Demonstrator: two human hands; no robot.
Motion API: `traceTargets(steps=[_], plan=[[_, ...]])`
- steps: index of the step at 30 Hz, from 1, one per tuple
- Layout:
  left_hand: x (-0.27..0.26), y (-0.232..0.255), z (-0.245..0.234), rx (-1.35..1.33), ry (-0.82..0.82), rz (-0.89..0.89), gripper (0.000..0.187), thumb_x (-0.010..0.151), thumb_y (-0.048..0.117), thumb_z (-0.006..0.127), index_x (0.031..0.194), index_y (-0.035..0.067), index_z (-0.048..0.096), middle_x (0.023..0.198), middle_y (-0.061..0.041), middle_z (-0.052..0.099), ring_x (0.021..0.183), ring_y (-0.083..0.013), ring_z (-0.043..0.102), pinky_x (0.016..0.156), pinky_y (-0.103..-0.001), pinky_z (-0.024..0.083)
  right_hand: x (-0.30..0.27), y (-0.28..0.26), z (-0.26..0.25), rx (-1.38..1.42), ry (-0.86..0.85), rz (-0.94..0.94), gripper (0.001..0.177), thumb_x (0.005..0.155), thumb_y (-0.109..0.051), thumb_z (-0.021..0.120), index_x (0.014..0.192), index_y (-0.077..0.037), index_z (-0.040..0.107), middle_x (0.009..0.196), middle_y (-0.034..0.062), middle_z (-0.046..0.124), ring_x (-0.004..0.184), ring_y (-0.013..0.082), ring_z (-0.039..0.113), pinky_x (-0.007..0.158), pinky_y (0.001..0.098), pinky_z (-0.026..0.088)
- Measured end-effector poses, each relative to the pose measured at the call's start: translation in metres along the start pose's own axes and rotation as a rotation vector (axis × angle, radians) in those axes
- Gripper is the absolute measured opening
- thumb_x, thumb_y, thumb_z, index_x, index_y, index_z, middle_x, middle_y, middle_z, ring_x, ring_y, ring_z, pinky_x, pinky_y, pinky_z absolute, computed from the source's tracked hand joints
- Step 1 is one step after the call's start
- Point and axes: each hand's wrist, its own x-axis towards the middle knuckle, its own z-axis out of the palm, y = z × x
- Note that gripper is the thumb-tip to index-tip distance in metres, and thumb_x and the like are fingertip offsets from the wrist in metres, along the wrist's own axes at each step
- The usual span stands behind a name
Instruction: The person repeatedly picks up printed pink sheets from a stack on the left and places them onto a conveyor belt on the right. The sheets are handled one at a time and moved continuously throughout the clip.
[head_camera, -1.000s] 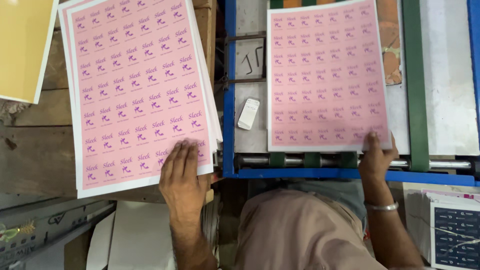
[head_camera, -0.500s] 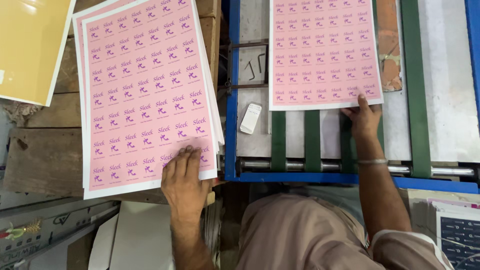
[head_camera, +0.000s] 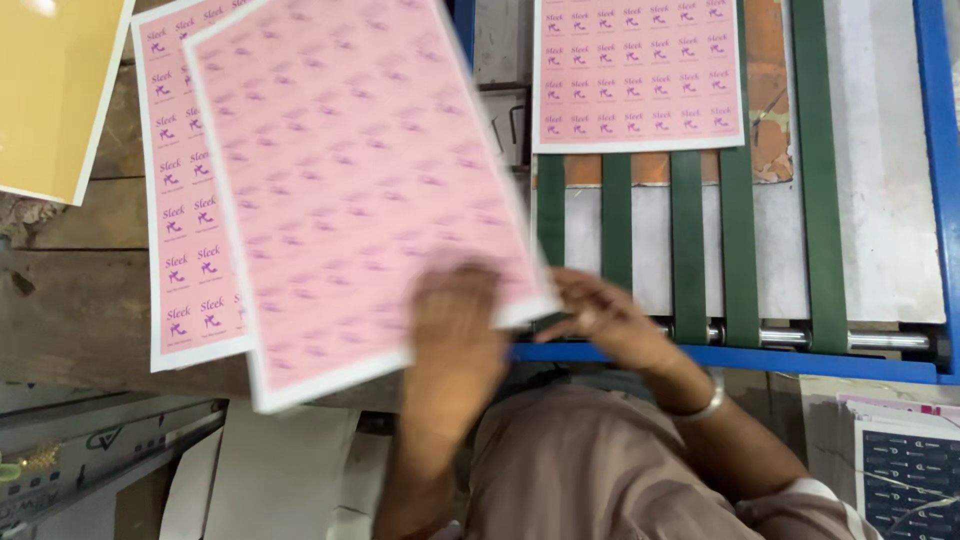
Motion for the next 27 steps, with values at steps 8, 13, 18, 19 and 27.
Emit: traceTargets(steps=[8, 13, 18, 19, 27], plan=[[-0.018, -0.001, -0.009, -0.046, -0.003, 0.017, 0.060, 0.094, 0.043, 0.070, 0.133, -0.002, 0.062, 0.145, -0.021, 0.057, 0.138, -0.0354, 0.049, 0.121, -0.058, 0.030, 0.007, -0.008, -0.025, -0.221, 0.665, 0.009, 0.028, 0.105, -0.006, 0.056, 0.128, 0.007, 0.064, 0.118, 0.0149, 0.074, 0.107, 0.0224, 0.071, 0.092, 0.0332, 0.059], [-0.027, -0.060, -0.008, 0.199, 0.060, -0.140, 0.068, 0.090, 0.043, 0.074, 0.135, -0.006, 0.061, 0.139, -0.025, 0.059, 0.135, -0.0392, 0.050, 0.116, -0.057, 0.037, -0.004, -0.028, -0.113, 0.023, 1.211, -0.178, 0.037, 0.097, 0.001, 0.070, 0.125, 0.002, 0.045, 0.120, 0.0148, 0.066, 0.106, 0.0223, 0.069, 0.085, 0.0342, 0.059], [-0.037, -0.070, -0.002, 0.167, 0.136, -0.153, 0.044, 0.090, 0.020, 0.075, 0.130, 0.001, 0.068, 0.132, -0.015, 0.068, 0.128, -0.0313, 0.062, 0.107, -0.044, 0.050, -0.049, -0.013, -0.178, 0.003, 1.172, -0.348, 0.036, 0.097, 0.000, 0.067, 0.127, 0.004, 0.047, 0.121, 0.0143, 0.065, 0.102, 0.0214, 0.072, 0.084, 0.0401, 0.065], [-0.040, -0.068, -0.001, 0.162, 0.163, -0.154, 0.040, 0.090, 0.016, 0.075, 0.127, 0.003, 0.069, 0.130, -0.013, 0.069, 0.125, -0.0295, 0.064, 0.105, -0.043, 0.052, -0.061, -0.003, -0.183, -0.018, 1.197, -0.324, 0.037, 0.097, -0.001, 0.067, 0.127, 0.002, 0.046, 0.121, 0.0132, 0.065, 0.102, 0.0203, 0.071, 0.085, 0.0385, 0.064], [-0.046, -0.064, 0.003, 0.147, 0.246, -0.150, 0.034, 0.083, 0.009, 0.075, 0.117, 0.005, 0.072, 0.117, -0.007, 0.071, 0.110, -0.0259, 0.066, 0.094, -0.042, 0.053, -0.120, 0.073, -0.179, -0.095, 1.192, -0.337, 0.044, 0.099, -0.010, 0.075, 0.132, 0.003, 0.050, 0.125, 0.0126, 0.061, 0.109, 0.0178, 0.064, 0.093, 0.0310, 0.058]])
